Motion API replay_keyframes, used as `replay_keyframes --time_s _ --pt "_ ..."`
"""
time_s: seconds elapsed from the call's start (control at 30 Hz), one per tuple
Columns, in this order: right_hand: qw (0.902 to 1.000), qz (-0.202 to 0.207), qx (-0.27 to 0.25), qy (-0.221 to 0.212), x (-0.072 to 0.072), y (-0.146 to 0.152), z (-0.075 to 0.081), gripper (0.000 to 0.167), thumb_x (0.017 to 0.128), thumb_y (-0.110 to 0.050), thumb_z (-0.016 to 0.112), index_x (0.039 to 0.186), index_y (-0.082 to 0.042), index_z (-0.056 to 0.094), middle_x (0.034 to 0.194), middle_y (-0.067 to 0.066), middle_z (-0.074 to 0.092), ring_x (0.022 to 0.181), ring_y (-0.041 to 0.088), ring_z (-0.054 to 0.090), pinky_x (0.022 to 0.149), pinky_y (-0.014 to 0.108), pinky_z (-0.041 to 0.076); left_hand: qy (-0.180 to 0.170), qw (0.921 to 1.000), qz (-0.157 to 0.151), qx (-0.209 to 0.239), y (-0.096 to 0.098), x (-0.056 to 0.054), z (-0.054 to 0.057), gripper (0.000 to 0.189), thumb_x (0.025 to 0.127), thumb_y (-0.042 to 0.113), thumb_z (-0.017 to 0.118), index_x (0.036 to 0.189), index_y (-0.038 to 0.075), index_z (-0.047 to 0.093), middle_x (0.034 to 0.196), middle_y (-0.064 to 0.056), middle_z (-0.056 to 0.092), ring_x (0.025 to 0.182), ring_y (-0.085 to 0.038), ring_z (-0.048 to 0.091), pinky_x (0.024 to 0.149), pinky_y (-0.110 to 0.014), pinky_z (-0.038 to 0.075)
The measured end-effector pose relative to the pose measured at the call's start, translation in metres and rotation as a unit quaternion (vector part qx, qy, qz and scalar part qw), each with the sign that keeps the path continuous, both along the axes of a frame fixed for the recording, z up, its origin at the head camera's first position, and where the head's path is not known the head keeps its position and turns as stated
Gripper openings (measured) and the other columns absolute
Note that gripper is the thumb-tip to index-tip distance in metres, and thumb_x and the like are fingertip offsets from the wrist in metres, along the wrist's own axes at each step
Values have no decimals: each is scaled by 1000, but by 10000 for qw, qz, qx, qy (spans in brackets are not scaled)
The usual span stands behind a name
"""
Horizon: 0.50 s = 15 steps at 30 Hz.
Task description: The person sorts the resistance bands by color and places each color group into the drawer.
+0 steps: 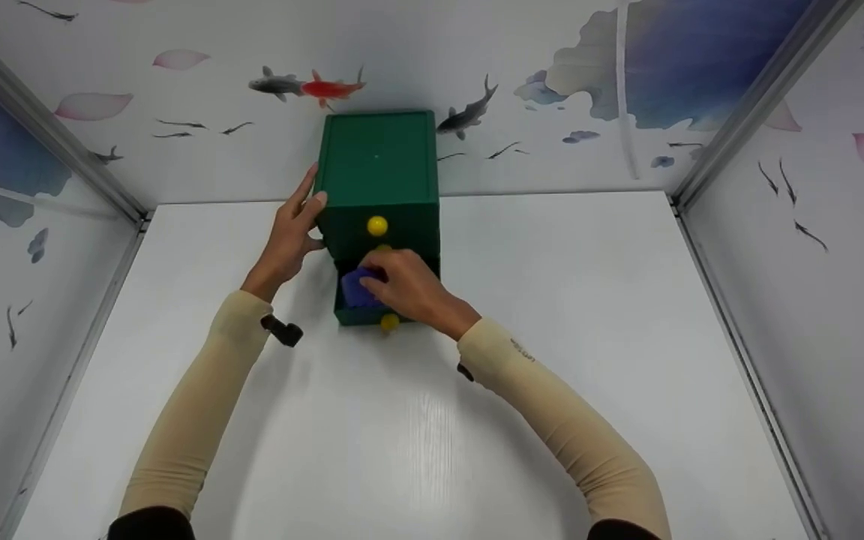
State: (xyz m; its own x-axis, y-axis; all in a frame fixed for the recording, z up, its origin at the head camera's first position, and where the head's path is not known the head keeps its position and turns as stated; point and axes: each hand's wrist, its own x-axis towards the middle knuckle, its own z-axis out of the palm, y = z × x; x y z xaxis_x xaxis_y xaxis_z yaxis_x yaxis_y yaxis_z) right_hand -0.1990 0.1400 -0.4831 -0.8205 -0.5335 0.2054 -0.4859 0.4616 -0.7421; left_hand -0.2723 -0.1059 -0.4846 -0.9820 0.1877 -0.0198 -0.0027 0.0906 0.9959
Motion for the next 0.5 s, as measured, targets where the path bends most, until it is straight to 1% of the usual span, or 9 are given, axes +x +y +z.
replay_keyframes --time_s 0.1,0.17,0.23,0.37,0.5 --pt "10000 -72 49 8 -1 -2 -6 20 107 -14 74 124 -4 79 115 11 81 96 23 74 94 43 67 11 10000 -1 10 0 0 0 69 110 63 56 171 58 25 186 1 24 168 -35 35 118 -79 43" --pt "9998 -209 71 15 -2 -1 -13 19 108 -13 74 124 -5 79 117 10 81 100 24 73 99 44 66 27 10000 -9 24 1 0 1 68 110 63 56 171 58 26 186 1 23 168 -35 35 118 -79 43" --pt "9992 -398 61 29 -5 2 -22 19 108 -13 74 124 -5 79 119 10 81 103 26 73 103 46 65 50 10000 -23 42 1 0 1 69 110 63 57 171 58 26 186 1 24 168 -34 35 117 -79 44" --pt "9968 -799 -36 75 -11 9 -43 19 108 -11 72 124 -2 78 122 12 80 105 28 73 107 48 63 78 9999 -37 87 0 1 1 68 110 62 57 171 57 26 185 0 25 168 -34 35 117 -79 44" --pt "9935 -1135 -83 50 -15 15 -60 19 108 -8 71 123 0 78 122 15 80 106 30 74 108 50 62 89 9999 -52 128 1 2 1 68 111 60 57 171 56 26 185 0 25 169 -33 34 117 -80 43"
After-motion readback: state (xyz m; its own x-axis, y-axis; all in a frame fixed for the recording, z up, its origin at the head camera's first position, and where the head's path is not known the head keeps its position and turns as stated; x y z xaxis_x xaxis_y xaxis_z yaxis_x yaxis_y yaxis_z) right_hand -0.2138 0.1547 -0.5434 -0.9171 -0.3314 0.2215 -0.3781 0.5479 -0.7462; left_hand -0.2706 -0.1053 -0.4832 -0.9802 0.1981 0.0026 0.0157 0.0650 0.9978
